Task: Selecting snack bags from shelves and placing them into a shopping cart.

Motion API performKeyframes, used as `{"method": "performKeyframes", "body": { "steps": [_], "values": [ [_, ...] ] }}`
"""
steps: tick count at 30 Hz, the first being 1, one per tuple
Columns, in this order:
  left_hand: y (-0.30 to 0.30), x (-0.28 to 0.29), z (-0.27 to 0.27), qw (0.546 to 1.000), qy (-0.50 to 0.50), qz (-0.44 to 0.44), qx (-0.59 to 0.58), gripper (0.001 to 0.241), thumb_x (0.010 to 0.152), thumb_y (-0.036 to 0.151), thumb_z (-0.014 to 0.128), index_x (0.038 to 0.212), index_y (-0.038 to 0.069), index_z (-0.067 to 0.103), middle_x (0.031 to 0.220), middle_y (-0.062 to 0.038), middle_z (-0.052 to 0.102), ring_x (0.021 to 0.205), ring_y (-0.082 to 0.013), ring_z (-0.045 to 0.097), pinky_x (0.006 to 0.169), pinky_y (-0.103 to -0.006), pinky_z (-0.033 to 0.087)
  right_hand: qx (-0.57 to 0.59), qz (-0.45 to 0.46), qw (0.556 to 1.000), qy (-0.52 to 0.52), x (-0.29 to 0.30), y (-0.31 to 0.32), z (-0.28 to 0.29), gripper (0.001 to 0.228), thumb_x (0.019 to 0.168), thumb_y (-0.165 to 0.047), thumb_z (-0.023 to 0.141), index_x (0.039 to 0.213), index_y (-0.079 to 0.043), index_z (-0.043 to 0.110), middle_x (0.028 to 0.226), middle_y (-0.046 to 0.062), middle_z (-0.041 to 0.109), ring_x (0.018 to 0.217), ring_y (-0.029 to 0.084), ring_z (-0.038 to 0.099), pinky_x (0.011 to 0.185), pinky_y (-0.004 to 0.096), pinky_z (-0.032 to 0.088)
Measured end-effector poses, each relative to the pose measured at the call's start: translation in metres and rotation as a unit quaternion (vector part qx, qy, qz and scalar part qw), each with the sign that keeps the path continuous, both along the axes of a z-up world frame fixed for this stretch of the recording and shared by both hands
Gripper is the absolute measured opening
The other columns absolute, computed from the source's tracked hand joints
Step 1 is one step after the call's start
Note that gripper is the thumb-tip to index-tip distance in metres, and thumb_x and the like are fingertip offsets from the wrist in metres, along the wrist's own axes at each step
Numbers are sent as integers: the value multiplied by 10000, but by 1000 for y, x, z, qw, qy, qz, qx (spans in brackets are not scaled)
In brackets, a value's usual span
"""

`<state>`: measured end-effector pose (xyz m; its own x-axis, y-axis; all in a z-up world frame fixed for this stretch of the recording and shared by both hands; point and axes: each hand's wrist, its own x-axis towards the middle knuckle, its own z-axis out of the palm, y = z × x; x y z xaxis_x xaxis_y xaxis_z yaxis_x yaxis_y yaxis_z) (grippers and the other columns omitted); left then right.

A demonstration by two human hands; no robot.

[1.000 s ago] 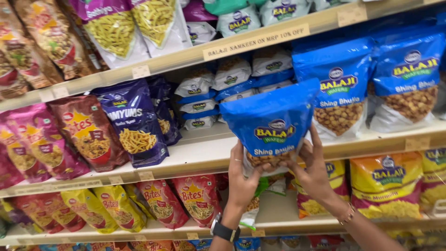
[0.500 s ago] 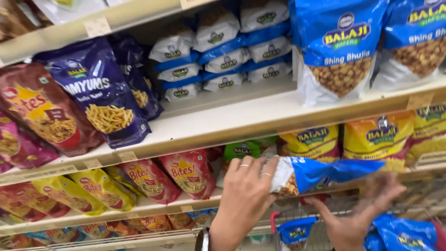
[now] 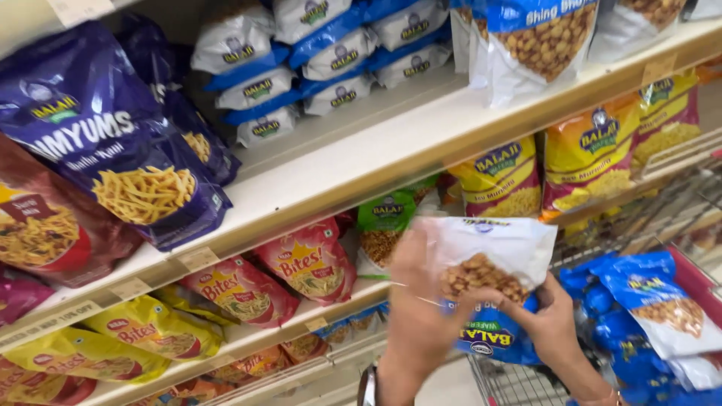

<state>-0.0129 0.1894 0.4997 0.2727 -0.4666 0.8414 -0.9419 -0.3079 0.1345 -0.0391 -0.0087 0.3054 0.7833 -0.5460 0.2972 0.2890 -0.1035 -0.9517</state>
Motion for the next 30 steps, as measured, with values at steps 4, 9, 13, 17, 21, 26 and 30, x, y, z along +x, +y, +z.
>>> {"method": "performKeyframes", "body": {
  "steps": [4, 9, 13, 17, 21, 26, 30],
  "values": [
    [15, 35, -65, 912, 380, -45, -147, 772, 984, 235, 645, 1634, 34, 280, 1674, -194, 344, 1511, -294, 388, 1218, -460, 330, 103, 65, 992, -19, -9, 13, 38, 690, 712, -58, 844, 1342, 11, 571, 1239, 87, 707, 1129, 176, 669, 1010, 338, 528],
    [23, 26, -104, 748, 513, -231, -353, 489, 972, 60, 756, 1389, -5, 510, 1239, -79, 672, 1152, -162, 641, 1016, -328, 530, -19, 160, 987, -8, -16, 22, 42, 785, 686, -96, 904, 1367, 30, 535, 1282, 97, 669, 1179, 162, 629, 1042, 345, 506],
    [31, 9, -128, 770, 500, -166, -361, 384, 981, 18, 750, 1319, -7, 572, 1157, -61, 701, 1041, -135, 655, 915, -293, 543, 75, 224, 970, -63, -25, 36, 44, 811, 763, -95, 849, 1479, 30, 487, 1445, 75, 609, 1277, 139, 584, 1118, 326, 476],
    [41, 0, -151, 756, 521, -173, -357, 436, 977, 99, 767, 1350, -5, 566, 1217, -55, 701, 1103, -132, 650, 962, -283, 521, 70, 156, 984, -45, -30, 44, 23, 612, 937, -27, 749, 1497, 57, 517, 1450, 94, 622, 1273, 128, 591, 1154, 317, 480],
    [48, -4, -172, 662, 584, -233, -408, 489, 989, 215, 738, 1392, -10, 578, 1274, -57, 702, 1160, -132, 655, 1056, -297, 509, 132, 167, 974, -73, -32, 37, 10, 595, 984, -54, 759, 1496, 62, 478, 1527, 123, 572, 1352, 167, 590, 1202, 359, 483],
    [36, -13, -162, 659, 574, -164, -457, 270, 1010, 149, 738, 1208, -20, 665, 1231, -135, 733, 1132, -185, 679, 1069, -349, 509, 164, 273, 944, -93, -41, 34, 16, 754, 982, -245, 737, 1588, 34, 385, 1623, 192, 489, 1460, 232, 539, 1259, 399, 446],
    [36, -14, -189, 663, 548, -137, -490, 136, 1037, 74, 741, 1113, -34, 708, 1168, -188, 732, 1095, -235, 659, 1070, -404, 491, 200, 340, 913, -106, -42, 31, 11, 875, 1006, -347, 714, 1664, -22, 238, 1671, 238, 392, 1544, 330, 430, 1293, 477, 368]
  ]
}}
